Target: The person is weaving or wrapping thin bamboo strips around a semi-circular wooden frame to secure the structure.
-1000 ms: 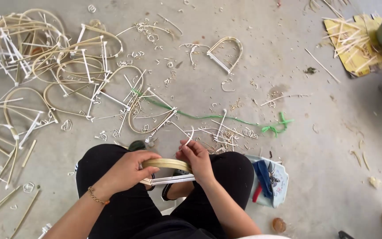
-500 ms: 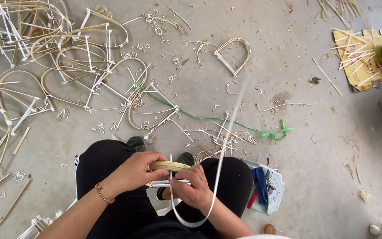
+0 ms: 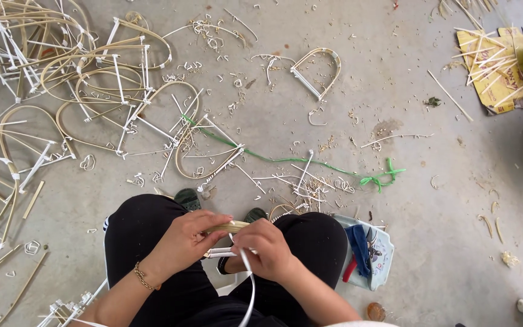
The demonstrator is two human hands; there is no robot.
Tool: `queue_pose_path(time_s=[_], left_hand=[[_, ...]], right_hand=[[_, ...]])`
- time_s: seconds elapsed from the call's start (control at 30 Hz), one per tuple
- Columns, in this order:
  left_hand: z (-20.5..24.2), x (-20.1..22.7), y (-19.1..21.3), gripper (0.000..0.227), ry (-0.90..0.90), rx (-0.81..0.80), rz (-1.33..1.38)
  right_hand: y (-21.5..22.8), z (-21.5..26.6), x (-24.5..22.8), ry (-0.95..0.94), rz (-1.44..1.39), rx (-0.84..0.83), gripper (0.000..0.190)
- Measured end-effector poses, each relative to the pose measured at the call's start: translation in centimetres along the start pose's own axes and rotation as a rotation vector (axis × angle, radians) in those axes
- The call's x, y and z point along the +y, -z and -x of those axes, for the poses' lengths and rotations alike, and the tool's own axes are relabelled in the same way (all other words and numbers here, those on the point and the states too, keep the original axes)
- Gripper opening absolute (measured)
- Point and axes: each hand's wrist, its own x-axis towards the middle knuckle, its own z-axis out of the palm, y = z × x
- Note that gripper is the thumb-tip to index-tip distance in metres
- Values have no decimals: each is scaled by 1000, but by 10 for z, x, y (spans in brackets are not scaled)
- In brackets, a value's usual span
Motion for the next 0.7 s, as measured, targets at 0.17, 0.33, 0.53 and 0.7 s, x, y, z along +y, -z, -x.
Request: queue_pose_path(time_s=[0.17,0.33,0.53,0.7], left_hand=[[8,2,-5,29,-321,61,-317],[16,-3,-6,30,-302,11,-319],[5,12,10,30,-232,-89,-223],[-17,30,20,25,4,-197,-108]], right_hand=[[5,-29,28,-798,-323,-184,19],[-49,15,91,-1139,-785,-399,23],[-40,10,79,-1217,-787,-712,17],[0,11,33,-649,-163,-393,12]])
